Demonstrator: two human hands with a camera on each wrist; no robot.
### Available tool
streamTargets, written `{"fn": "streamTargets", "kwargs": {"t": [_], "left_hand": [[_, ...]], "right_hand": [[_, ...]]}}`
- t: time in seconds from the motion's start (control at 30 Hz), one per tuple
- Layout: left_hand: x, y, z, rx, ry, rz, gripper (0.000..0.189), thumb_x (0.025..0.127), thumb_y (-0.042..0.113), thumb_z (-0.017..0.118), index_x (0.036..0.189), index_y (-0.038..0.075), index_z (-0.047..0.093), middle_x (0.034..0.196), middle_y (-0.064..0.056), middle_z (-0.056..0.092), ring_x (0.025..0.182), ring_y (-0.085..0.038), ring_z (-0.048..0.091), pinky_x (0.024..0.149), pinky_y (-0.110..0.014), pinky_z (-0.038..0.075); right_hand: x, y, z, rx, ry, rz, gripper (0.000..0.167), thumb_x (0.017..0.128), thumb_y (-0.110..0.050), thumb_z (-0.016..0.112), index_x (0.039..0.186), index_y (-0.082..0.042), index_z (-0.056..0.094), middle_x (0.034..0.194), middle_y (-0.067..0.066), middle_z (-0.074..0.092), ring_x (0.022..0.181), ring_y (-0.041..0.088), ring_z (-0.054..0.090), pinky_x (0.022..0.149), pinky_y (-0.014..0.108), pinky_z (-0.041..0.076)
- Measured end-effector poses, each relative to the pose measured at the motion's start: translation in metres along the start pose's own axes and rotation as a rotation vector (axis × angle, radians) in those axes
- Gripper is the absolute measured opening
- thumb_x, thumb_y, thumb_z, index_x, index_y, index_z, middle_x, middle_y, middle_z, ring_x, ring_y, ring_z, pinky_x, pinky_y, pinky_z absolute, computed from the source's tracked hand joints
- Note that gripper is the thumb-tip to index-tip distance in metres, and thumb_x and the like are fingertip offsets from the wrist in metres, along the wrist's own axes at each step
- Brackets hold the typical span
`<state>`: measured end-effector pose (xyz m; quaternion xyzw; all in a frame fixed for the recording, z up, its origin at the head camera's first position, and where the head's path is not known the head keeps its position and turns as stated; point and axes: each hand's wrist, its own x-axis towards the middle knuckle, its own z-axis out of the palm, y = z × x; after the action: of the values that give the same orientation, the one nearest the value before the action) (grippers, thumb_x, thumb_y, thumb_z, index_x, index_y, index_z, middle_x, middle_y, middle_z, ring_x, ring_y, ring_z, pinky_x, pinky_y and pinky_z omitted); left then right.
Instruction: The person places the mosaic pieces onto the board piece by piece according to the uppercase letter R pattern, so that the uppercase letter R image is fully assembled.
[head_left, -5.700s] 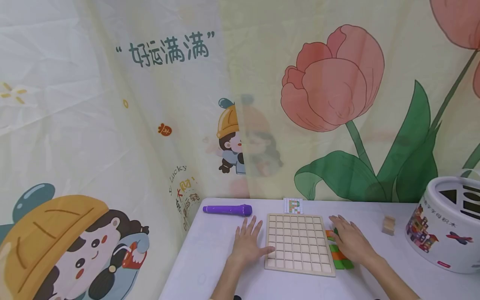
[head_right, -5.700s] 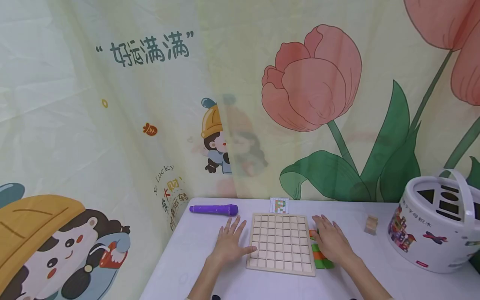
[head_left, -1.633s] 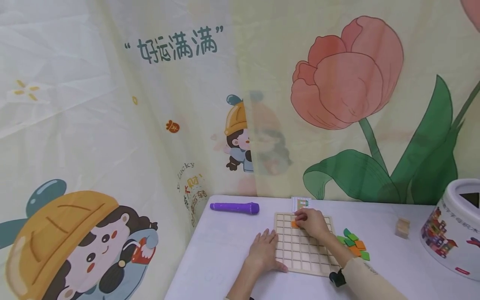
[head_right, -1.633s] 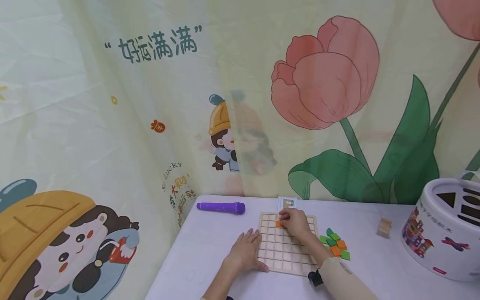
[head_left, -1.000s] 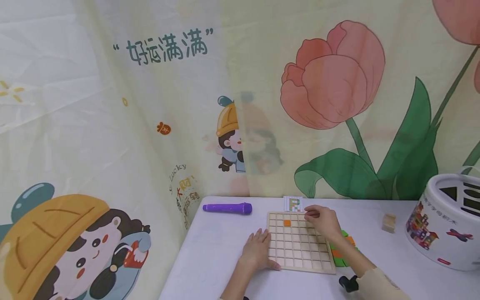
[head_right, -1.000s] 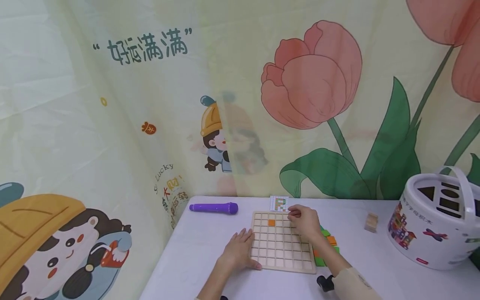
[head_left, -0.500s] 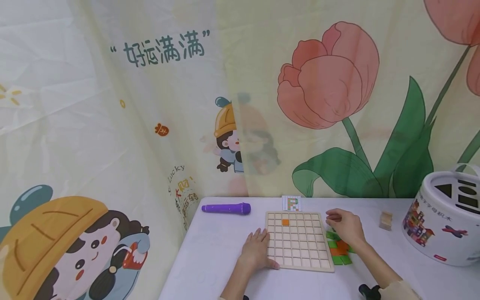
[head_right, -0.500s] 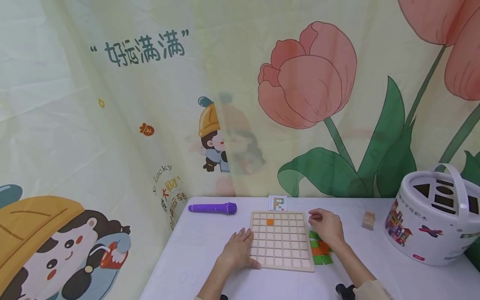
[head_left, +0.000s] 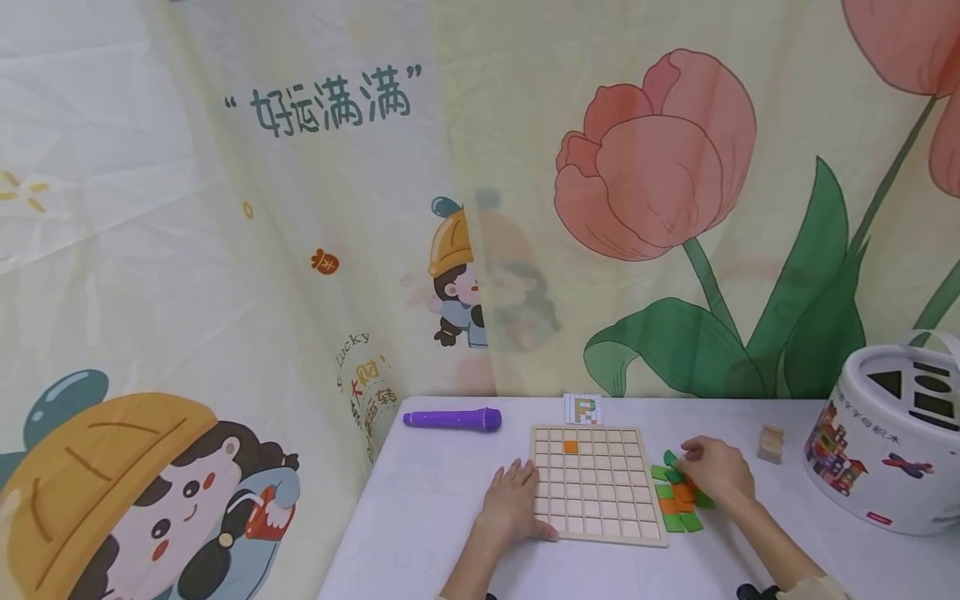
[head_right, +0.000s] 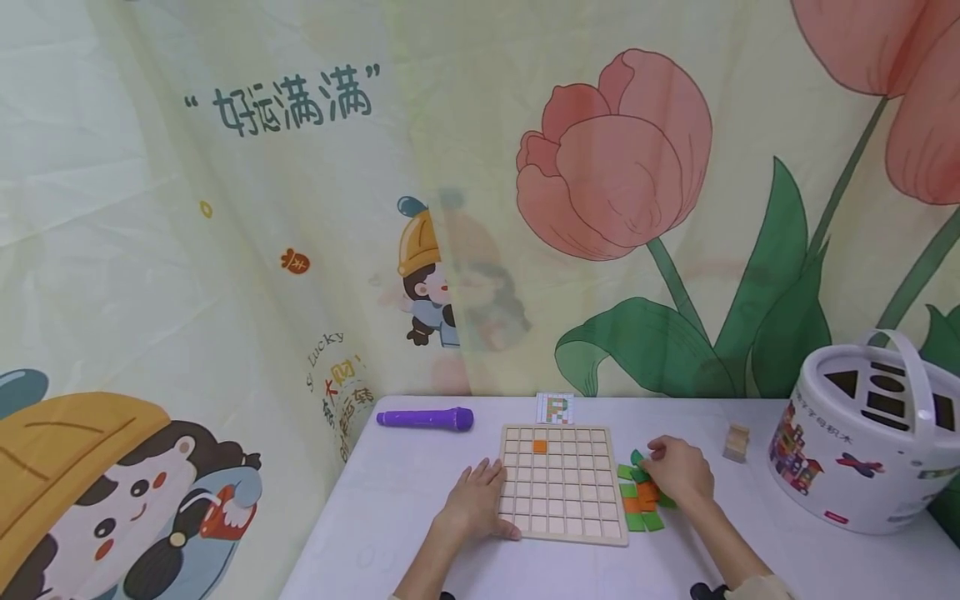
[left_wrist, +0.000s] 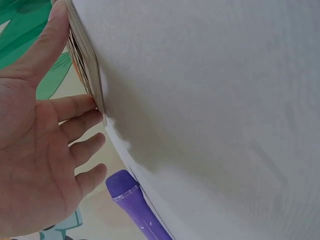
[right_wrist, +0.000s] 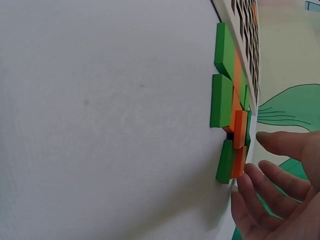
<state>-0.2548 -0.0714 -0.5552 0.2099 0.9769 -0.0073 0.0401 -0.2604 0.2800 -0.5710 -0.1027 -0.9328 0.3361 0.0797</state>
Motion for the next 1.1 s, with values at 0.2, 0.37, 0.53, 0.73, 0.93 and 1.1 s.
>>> {"fn": "streamTargets", "kwargs": {"t": [0.2, 0.37, 0.53, 0.73, 0.93, 1.1], "left_hand": [[-0.001, -0.001, 0.000, -0.007, -0.005, -0.002, 0.113, 0.066, 0.069, 0.086, 0.153, 0.006, 0.051, 0.161, -0.010, 0.047, 0.151, -0.030, 0.039, 0.125, -0.051, 0.032], [0.000, 0.000, 0.000, -0.020, -0.012, -0.007, 0.113, 0.066, 0.068, 0.086, 0.154, 0.006, 0.050, 0.162, -0.010, 0.046, 0.152, -0.031, 0.038, 0.125, -0.051, 0.030], [0.000, 0.000, -0.001, -0.023, -0.013, -0.013, 0.114, 0.066, 0.069, 0.086, 0.155, 0.006, 0.050, 0.162, -0.010, 0.045, 0.152, -0.030, 0.037, 0.125, -0.052, 0.030], [-0.001, 0.001, -0.004, -0.019, -0.008, -0.013, 0.113, 0.067, 0.069, 0.086, 0.154, 0.006, 0.050, 0.162, -0.010, 0.046, 0.152, -0.030, 0.038, 0.125, -0.051, 0.031], [-0.002, 0.002, -0.005, -0.022, -0.019, -0.012, 0.113, 0.067, 0.068, 0.085, 0.154, 0.005, 0.049, 0.162, -0.010, 0.045, 0.152, -0.030, 0.038, 0.125, -0.050, 0.031], [-0.002, 0.002, -0.005, -0.016, -0.023, -0.019, 0.113, 0.068, 0.069, 0.085, 0.155, 0.006, 0.049, 0.163, -0.009, 0.045, 0.153, -0.029, 0.037, 0.126, -0.049, 0.030]], "right_hand": [[-0.001, 0.003, 0.001, -0.009, -0.024, 0.032, 0.038, 0.088, -0.018, 0.080, 0.113, 0.008, 0.069, 0.090, 0.016, 0.072, 0.077, 0.027, 0.064, 0.056, 0.031, 0.047], [0.000, 0.004, 0.003, -0.005, -0.012, 0.029, 0.038, 0.087, -0.017, 0.081, 0.113, 0.008, 0.069, 0.089, 0.016, 0.072, 0.076, 0.027, 0.064, 0.057, 0.032, 0.047], [0.002, 0.005, 0.004, 0.023, 0.025, -0.008, 0.035, 0.087, -0.012, 0.081, 0.112, 0.009, 0.070, 0.088, 0.015, 0.071, 0.075, 0.026, 0.064, 0.059, 0.032, 0.049], [0.003, 0.006, 0.003, 0.088, 0.063, -0.035, 0.030, 0.088, -0.008, 0.077, 0.112, 0.009, 0.071, 0.087, 0.014, 0.072, 0.074, 0.026, 0.064, 0.057, 0.029, 0.051], [0.007, -0.001, 0.001, 0.156, 0.073, 0.009, 0.032, 0.089, -0.009, 0.078, 0.117, 0.007, 0.071, 0.093, 0.015, 0.074, 0.079, 0.027, 0.065, 0.058, 0.026, 0.052], [0.010, -0.011, 0.005, 0.201, 0.064, -0.033, 0.033, 0.090, -0.010, 0.080, 0.117, 0.006, 0.071, 0.093, 0.014, 0.076, 0.081, 0.028, 0.070, 0.059, 0.024, 0.054]]}}
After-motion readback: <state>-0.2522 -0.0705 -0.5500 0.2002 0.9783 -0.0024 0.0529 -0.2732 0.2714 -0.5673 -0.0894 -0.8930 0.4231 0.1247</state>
